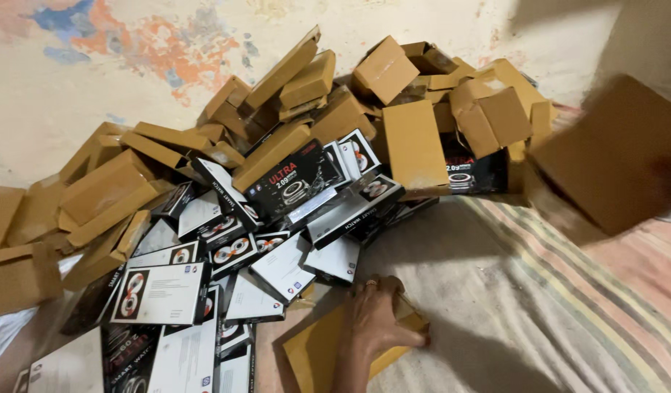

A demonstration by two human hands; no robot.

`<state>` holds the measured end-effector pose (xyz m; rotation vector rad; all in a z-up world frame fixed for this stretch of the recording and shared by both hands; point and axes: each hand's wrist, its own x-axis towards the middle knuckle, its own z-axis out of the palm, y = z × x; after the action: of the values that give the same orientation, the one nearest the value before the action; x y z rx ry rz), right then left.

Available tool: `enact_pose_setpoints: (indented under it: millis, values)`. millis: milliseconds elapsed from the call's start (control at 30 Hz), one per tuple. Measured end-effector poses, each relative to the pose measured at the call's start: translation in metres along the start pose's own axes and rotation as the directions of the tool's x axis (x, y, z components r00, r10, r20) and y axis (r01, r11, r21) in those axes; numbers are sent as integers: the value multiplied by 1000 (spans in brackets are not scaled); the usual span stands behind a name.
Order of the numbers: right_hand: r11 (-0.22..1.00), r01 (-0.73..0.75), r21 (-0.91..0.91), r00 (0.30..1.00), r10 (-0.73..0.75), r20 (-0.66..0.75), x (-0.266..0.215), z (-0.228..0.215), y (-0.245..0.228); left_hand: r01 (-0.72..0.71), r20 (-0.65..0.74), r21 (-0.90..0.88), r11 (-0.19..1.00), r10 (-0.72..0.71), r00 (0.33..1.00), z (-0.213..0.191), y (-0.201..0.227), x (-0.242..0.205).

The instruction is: The person packs smartwatches into small cardboard boxes. They open a smartwatch box, place the watch and accessories inside a shipping box, and seal it with tape. This process is repeated for multiple units.

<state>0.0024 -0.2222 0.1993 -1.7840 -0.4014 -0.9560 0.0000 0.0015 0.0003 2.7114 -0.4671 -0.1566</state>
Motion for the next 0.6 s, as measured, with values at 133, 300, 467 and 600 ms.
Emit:
enact_pose_setpoints:
  millis: [133, 300, 467, 600]
  values:
    - [970, 45, 239, 991, -14, -131, 27, 3, -58, -2, -12, -47, 999, 2, 1000, -4, 1, -9]
    - [924, 253, 286, 846, -355, 398, 25, 86, -94, -12, -53, -42, 999, 10, 999, -22, 11, -14]
    - [958, 236, -161, 939, -183, 290, 11, 65, 1, 9, -28, -56, 998, -11, 1000, -18, 13, -18]
    - [787, 65, -614, 998, -48, 43, 7, -20, 156, 80, 52, -73, 994, -77, 996, -20, 13, -13]
